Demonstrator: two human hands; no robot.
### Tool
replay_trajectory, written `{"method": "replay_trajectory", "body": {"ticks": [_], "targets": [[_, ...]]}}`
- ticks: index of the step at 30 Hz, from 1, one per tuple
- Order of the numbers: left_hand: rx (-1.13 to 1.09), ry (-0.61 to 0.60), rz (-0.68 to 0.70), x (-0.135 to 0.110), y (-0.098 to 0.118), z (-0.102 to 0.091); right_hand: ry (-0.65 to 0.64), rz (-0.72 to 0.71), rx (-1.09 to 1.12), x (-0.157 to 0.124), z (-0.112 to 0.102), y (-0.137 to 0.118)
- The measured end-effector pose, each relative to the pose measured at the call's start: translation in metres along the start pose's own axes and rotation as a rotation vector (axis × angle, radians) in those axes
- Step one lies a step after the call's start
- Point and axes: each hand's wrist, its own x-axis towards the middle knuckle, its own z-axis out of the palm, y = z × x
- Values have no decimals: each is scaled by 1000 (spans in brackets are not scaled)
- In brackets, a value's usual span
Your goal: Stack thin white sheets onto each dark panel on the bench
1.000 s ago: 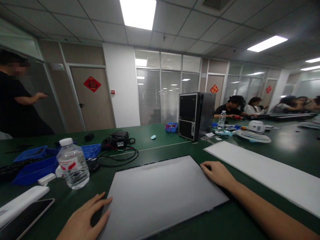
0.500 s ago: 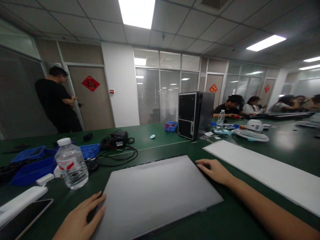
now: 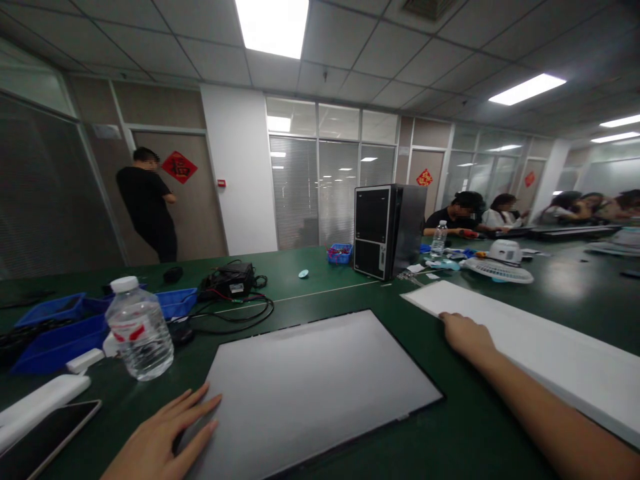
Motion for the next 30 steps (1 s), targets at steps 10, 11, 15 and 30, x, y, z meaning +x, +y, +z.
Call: {"method": "replay_trajectory", "body": {"ticks": [10, 11, 15, 30], "targets": [[-41, 98, -19, -3, 5, -4, 76, -379, 27, -42, -40, -80], [-47, 107, -16, -4, 5, -4, 71, -458, 37, -50, -44, -90], [-30, 101, -9, -4, 6, -4, 28, -756, 73, -85, -51, -129], [-2, 51, -15, -1, 3, -3, -4, -652, 221, -49, -39, -90]]}}
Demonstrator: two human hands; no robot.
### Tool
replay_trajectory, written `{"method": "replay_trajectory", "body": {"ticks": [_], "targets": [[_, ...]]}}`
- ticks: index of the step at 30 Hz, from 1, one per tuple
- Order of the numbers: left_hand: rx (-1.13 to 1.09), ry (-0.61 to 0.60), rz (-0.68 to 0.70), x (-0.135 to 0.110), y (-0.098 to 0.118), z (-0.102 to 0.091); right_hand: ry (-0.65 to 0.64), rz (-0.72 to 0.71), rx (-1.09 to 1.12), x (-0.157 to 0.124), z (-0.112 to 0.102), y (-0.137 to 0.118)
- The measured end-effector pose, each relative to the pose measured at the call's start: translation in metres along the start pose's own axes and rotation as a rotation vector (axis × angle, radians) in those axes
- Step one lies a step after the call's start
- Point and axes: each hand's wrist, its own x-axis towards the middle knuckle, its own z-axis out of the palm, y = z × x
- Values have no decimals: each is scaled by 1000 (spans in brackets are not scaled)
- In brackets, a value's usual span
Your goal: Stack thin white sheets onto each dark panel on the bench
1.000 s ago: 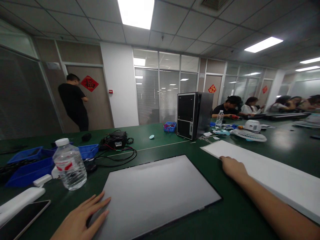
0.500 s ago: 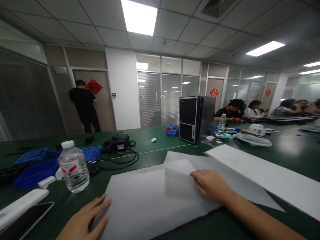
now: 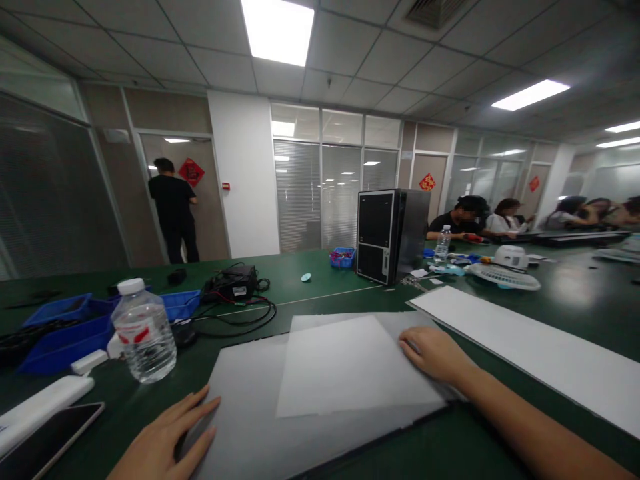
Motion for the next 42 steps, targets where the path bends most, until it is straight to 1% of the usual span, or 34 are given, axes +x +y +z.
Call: {"method": "replay_trajectory", "body": {"ticks": [2, 5, 7, 12, 16, 21, 24, 27, 28, 30, 33, 35, 37, 39, 40, 42], "targets": [[-10, 24, 5, 0, -2, 2, -34, -29, 23, -2, -3, 10], [-32, 62, 20, -1, -4, 3, -59, -74, 55, -5, -5, 7], [-42, 69, 23, -1, -4, 3, -66, -113, 72, -6, -5, -5], [-37, 51, 9, -3, -4, 1, -82, -258, 155, -6, -2, -43], [-38, 50, 11, -3, -5, 1, -102, -320, 203, -8, 0, -60], [-39, 68, 30, -2, -6, 5, -156, -297, 239, -11, 1, -68], [-28, 76, 36, -1, -8, 8, -176, -318, 284, -11, 3, -71], [-22, 82, 62, 0, -10, 11, -168, -352, 331, -7, 8, -62], [-21, 82, 70, 0, -10, 11, -140, -333, 318, -5, 10, -53], [-17, 81, 80, 2, -12, 13, -54, -203, 201, 1, 14, -28], [-15, 80, 95, 3, -16, 16, 51, 102, -35, 4, 17, 23], [-18, 86, 102, 3, -20, 18, 88, 282, -117, 0, 18, 57], [-21, 90, 101, 2, -24, 21, 112, 467, -174, -7, 18, 85], [-23, 90, 99, 1, -28, 23, 104, 623, -210, -14, 18, 103], [-24, 90, 99, 1, -29, 24, 89, 672, -215, -17, 18, 108], [-25, 94, 94, 0, -30, 24, 51, 709, -212, -20, 19, 113]]}}
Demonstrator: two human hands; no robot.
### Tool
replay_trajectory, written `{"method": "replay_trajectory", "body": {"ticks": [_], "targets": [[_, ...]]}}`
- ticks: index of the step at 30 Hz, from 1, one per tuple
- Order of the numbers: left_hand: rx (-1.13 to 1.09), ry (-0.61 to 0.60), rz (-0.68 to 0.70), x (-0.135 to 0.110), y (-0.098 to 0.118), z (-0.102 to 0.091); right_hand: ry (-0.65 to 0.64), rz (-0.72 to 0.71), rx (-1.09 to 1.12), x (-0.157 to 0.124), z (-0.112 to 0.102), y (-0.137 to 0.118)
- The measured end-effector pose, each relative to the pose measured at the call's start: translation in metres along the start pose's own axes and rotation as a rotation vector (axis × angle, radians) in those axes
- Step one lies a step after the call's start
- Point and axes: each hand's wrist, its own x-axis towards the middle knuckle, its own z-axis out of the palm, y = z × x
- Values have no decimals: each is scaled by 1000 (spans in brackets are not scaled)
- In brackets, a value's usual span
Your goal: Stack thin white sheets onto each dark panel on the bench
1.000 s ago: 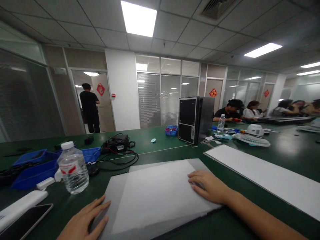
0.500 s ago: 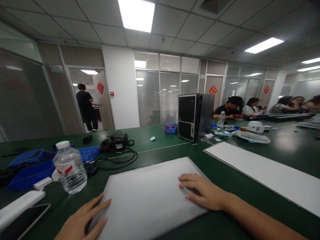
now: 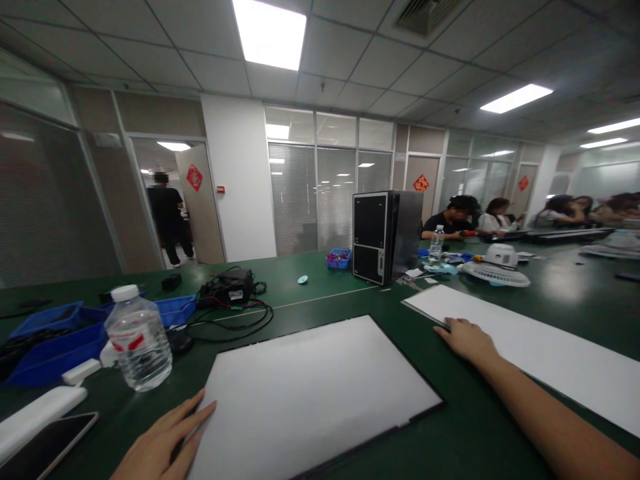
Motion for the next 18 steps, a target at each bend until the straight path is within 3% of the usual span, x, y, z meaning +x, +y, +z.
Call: {"method": "replay_trajectory", "body": {"ticks": [6, 11, 18], "targets": [[1, -36, -44, 1, 9, -9, -26, -80, -13, -3, -7, -13], [4, -26, -59, 1, 11, -10, 30, -145, -15, -17, -25, -38], [30, -76, -89, 1, 16, -16, 65, -556, 57, -67, -55, -102]]}}
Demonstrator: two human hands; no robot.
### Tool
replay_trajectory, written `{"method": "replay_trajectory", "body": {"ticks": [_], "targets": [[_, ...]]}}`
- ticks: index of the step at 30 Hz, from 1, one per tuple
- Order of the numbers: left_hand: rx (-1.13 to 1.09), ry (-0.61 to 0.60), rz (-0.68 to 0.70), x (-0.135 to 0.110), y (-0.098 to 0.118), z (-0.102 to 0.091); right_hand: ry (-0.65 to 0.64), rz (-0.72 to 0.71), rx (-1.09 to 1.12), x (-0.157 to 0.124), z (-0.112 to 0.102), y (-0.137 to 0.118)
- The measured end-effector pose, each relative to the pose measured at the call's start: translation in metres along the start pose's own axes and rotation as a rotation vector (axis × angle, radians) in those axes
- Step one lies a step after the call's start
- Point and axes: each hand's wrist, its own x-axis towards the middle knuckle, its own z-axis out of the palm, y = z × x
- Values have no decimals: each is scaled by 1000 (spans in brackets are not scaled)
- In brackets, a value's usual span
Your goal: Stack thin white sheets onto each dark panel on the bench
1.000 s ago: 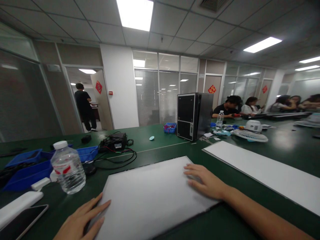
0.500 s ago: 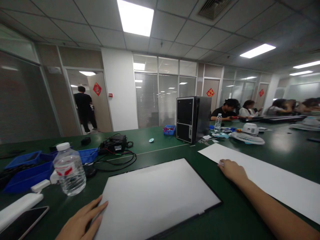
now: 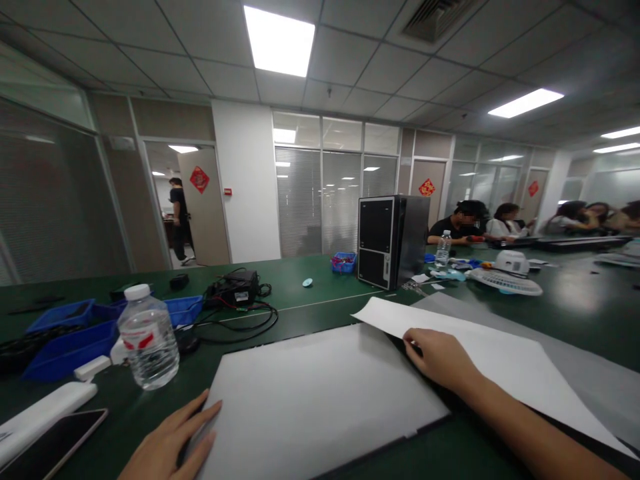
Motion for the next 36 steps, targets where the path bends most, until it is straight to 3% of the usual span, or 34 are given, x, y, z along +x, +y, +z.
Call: {"method": "replay_trajectory", "body": {"ticks": [4, 8, 10, 14, 17, 22, 31, 36], "targets": [[-3, 9, -1, 1, 2, 0, -10, -247, 76, -10, 1, -45], [3, 36, 9, 4, 0, 4, -47, -575, 235, -17, 5, -65], [-1, 54, 20, 5, -1, 6, -36, -521, 266, -15, 6, -61], [-17, 79, 27, 4, -1, 7, 19, -116, 143, -2, 12, -30], [-21, 72, 32, 3, -2, 7, -3, 1, 97, 4, 18, -2], [-5, 33, 23, 2, -1, 6, -64, -29, 140, 3, 22, 10], [-14, 53, 29, 3, -1, 7, -82, -242, 296, -5, 9, -41], [-22, 37, 36, 4, -4, 8, -58, -150, 241, 0, 12, -18]]}}
